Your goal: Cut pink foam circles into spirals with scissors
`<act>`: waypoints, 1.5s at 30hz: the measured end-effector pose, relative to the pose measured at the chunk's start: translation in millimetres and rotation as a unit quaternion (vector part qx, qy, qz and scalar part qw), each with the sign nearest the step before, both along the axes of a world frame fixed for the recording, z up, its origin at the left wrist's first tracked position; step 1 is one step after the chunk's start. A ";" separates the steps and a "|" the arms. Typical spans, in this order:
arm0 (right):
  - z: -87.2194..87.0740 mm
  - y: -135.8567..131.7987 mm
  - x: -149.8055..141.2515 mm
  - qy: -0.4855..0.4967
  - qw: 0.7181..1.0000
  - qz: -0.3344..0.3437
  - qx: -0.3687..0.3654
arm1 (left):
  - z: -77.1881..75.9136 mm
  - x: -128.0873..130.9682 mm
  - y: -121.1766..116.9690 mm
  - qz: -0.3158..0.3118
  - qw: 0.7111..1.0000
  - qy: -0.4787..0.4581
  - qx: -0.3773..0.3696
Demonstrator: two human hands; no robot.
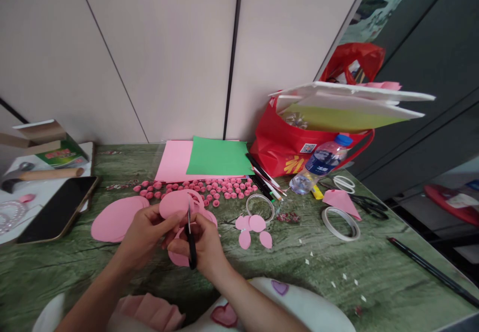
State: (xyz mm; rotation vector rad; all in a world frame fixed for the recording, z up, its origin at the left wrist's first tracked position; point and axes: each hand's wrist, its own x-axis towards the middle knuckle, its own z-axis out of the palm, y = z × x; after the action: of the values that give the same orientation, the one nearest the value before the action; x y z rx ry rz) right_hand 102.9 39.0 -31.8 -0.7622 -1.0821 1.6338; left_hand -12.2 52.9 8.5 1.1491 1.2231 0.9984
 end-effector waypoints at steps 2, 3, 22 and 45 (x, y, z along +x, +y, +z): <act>0.8 -0.1 0.6 -0.003 1.000 0.003 -0.001 | 0.1 -0.1 -0.2 0.000 1.000 -0.002 0.002; 1.3 -0.1 0.7 -0.006 1.000 0.004 -0.002 | 0.2 -0.1 -0.2 0.000 1.000 -0.003 0.003; -1.4 0.4 0.7 -0.022 0.999 -0.016 -0.017 | 1.3 -1.8 -0.7 0.010 0.998 -0.056 0.027; -0.9 1.0 -0.7 0.002 1.000 0.004 0.016 | 3.1 -1.8 -0.9 -0.013 0.999 0.035 0.038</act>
State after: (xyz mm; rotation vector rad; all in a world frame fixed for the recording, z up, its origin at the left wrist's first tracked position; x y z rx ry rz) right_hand 102.2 40.0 -32.7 -0.7345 -1.1078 1.6192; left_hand -14.0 52.0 11.6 1.2656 1.2309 1.0004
